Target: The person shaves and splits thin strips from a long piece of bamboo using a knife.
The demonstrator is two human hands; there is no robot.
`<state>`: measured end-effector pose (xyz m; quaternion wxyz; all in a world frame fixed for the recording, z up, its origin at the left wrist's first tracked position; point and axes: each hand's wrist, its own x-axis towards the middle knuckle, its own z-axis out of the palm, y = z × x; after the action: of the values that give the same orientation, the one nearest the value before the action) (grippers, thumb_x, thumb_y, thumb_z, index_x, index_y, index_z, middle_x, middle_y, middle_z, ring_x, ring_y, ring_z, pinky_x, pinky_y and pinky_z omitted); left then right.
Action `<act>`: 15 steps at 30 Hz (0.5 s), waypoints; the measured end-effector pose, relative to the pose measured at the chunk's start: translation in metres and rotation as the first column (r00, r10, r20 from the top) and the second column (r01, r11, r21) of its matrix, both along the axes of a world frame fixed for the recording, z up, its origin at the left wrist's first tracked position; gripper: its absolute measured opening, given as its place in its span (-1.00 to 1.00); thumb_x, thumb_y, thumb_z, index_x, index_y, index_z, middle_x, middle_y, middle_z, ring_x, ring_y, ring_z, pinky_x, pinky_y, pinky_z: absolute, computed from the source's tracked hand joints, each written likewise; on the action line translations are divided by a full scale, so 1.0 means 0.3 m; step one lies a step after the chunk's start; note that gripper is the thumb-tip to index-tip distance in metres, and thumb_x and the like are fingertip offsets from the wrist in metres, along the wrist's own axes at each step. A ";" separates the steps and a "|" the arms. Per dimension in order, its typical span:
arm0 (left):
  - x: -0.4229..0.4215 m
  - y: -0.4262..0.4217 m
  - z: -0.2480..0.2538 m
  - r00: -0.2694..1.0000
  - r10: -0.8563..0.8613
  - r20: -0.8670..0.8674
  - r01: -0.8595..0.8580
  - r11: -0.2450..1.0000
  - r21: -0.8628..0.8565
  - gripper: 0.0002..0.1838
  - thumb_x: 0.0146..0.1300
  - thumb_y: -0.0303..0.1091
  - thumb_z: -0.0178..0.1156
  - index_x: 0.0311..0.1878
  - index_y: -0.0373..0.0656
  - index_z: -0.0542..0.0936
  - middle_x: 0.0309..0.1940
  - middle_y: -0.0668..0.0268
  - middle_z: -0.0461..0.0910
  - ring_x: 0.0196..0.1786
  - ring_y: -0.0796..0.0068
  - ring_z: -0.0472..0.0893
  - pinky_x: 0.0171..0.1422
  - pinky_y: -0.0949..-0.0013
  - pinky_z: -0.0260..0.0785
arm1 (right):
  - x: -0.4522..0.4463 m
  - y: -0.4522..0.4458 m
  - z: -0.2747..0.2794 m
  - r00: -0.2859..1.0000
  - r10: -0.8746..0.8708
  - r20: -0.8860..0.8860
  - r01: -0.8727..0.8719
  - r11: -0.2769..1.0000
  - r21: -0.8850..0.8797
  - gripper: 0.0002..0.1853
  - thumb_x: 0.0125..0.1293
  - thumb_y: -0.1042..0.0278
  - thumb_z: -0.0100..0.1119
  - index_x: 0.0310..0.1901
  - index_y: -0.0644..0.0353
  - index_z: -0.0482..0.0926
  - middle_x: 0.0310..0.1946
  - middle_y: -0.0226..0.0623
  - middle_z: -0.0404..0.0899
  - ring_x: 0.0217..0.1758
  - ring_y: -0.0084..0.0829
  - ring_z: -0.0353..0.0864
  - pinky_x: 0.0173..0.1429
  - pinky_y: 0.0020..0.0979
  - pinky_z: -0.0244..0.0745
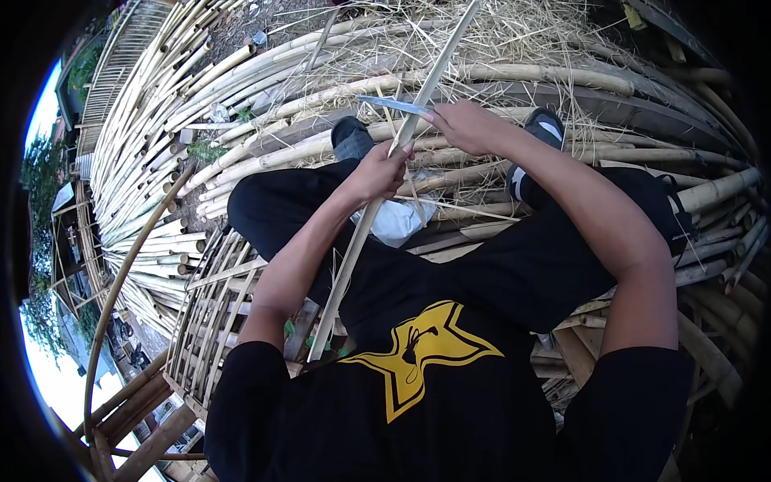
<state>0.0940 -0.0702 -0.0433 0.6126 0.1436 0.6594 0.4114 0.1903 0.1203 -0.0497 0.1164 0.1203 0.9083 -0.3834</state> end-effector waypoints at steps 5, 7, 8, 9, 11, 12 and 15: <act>0.002 -0.013 0.030 0.994 0.019 0.109 -0.017 1.000 -0.013 -0.74 0.48 -0.11 -0.15 -0.22 -0.10 0.33 -0.71 0.54 0.08 -0.73 0.72 0.03 -0.69 0.53 -0.09 | 0.024 -0.006 0.002 0.998 0.027 -0.050 -0.028 1.000 -0.012 -0.58 0.47 0.06 -0.24 -0.34 0.27 0.41 -0.57 0.04 0.43 -0.44 0.09 0.44 -0.29 -0.03 0.30; 0.002 -0.011 0.034 0.997 0.024 0.069 -0.022 0.999 -0.032 -0.73 0.48 -0.11 -0.16 -0.22 -0.11 0.33 -0.72 0.55 0.07 -0.73 0.72 0.02 -0.69 0.53 -0.09 | 0.030 -0.012 -0.009 0.997 0.033 -0.068 -0.033 0.999 -0.005 -0.56 0.47 0.04 -0.26 -0.33 0.27 0.42 -0.57 0.04 0.44 -0.44 0.09 0.45 -0.27 -0.02 0.32; 0.002 -0.012 0.032 0.997 0.025 0.070 -0.022 0.999 -0.031 -0.73 0.48 -0.11 -0.16 -0.22 -0.11 0.33 -0.72 0.55 0.07 -0.73 0.72 0.02 -0.69 0.53 -0.09 | 0.033 -0.011 -0.011 0.996 0.039 -0.086 -0.039 0.999 0.003 -0.54 0.47 0.02 -0.28 -0.32 0.27 0.43 -0.57 0.04 0.46 -0.43 0.10 0.47 -0.25 -0.01 0.35; 0.003 -0.014 0.028 0.999 0.004 0.038 -0.003 1.000 -0.030 -0.74 0.48 -0.12 -0.16 -0.22 -0.10 0.32 -0.72 0.55 0.07 -0.74 0.72 0.03 -0.70 0.53 -0.08 | 0.037 -0.007 -0.011 0.996 0.040 -0.083 -0.040 0.999 0.005 -0.54 0.47 0.02 -0.28 -0.32 0.27 0.43 -0.57 0.04 0.46 -0.43 0.10 0.47 -0.25 -0.01 0.35; 0.004 -0.022 0.022 1.000 -0.019 0.004 0.019 0.999 -0.034 -0.74 0.49 -0.12 -0.17 -0.22 -0.10 0.32 -0.72 0.55 0.08 -0.74 0.73 0.04 -0.70 0.52 -0.07 | 0.038 -0.002 -0.015 0.996 0.054 -0.073 -0.049 0.996 0.069 -0.51 0.47 0.00 -0.29 -0.35 0.29 0.43 -0.56 0.04 0.46 -0.40 0.08 0.48 -0.23 -0.01 0.35; 0.010 -0.028 0.019 0.998 -0.026 -0.062 0.025 0.999 -0.022 -0.74 0.48 -0.13 -0.16 -0.23 -0.11 0.33 -0.72 0.55 0.10 -0.74 0.73 0.07 -0.70 0.51 -0.06 | 0.040 0.008 -0.024 0.996 0.055 -0.072 -0.050 0.996 0.068 -0.51 0.47 0.00 -0.29 -0.35 0.29 0.43 -0.56 0.04 0.46 -0.40 0.08 0.48 -0.23 -0.01 0.35; 0.013 -0.057 -0.016 0.936 -0.117 -0.332 0.124 0.992 0.000 -0.72 0.47 -0.15 -0.14 -0.21 -0.17 0.37 -0.70 0.45 0.23 -0.70 0.63 0.22 -0.64 0.43 0.08 | 0.046 0.030 -0.049 0.999 -0.013 -0.031 0.014 1.000 0.025 -0.58 0.46 0.06 -0.24 -0.32 0.28 0.42 -0.53 0.05 0.44 -0.36 0.10 0.45 -0.21 -0.01 0.31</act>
<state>0.0979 -0.0871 -0.0482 0.5156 0.2570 0.7386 0.3502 0.2041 0.1294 -0.0646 0.0982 0.1218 0.9140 -0.3744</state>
